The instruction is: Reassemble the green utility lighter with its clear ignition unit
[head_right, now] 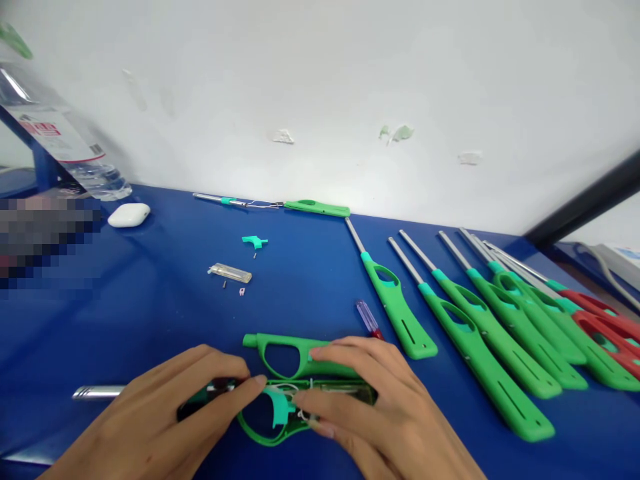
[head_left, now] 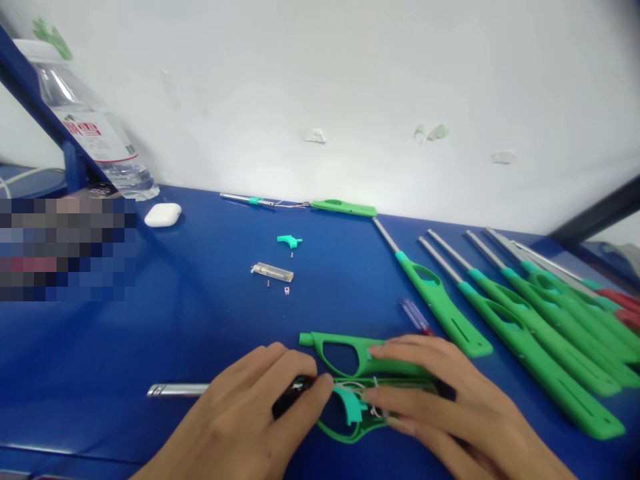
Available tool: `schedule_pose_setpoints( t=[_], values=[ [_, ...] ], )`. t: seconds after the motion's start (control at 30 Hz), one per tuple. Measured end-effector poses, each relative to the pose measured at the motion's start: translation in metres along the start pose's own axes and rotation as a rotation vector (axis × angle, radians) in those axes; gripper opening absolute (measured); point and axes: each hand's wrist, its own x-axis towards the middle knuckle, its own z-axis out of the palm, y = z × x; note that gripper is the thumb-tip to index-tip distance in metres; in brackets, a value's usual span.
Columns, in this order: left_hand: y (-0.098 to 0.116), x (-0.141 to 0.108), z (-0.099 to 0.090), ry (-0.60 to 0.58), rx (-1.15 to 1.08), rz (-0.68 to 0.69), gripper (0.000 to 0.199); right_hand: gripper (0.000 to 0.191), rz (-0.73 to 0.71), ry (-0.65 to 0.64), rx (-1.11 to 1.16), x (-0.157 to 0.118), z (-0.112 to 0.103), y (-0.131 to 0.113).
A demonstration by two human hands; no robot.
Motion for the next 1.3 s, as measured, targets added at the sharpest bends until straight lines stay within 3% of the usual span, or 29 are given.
schedule_pose_setpoints(
  t=[0.33, 0.47, 0.87, 1.1, 1.23, 1.27, 1.3],
  values=[
    [-0.002, 0.009, 0.003, 0.041, -0.032, 0.018, 0.035, 0.047, -0.068, -0.016, -0.009, -0.002, -0.005, 0.007],
    [0.002, 0.015, -0.002, 0.088, -0.022, 0.034, 0.051, 0.043, -0.061, -0.017, -0.004, -0.002, -0.005, 0.007],
    [0.000, 0.010, 0.001, 0.042, -0.030, 0.042, 0.042, 0.054, -0.040, -0.039, -0.019, -0.006, -0.004, 0.008],
    [0.000, 0.010, -0.001, 0.059, -0.039, 0.045, 0.039, 0.038, -0.005, -0.099, -0.042, -0.003, -0.005, 0.005],
    [0.004, 0.017, 0.000, 0.137, -0.038, 0.054, 0.040, 0.034, 0.041, -0.028, -0.022, -0.002, 0.001, 0.006],
    [0.006, 0.017, 0.000, 0.060, -0.032, 0.022, 0.036, 0.036, 0.054, -0.015, -0.030, -0.002, 0.002, 0.006],
    [0.007, 0.018, -0.001, 0.071, -0.018, 0.013, 0.033, 0.038, 0.069, -0.001, -0.043, -0.002, 0.003, 0.006]
  ],
)
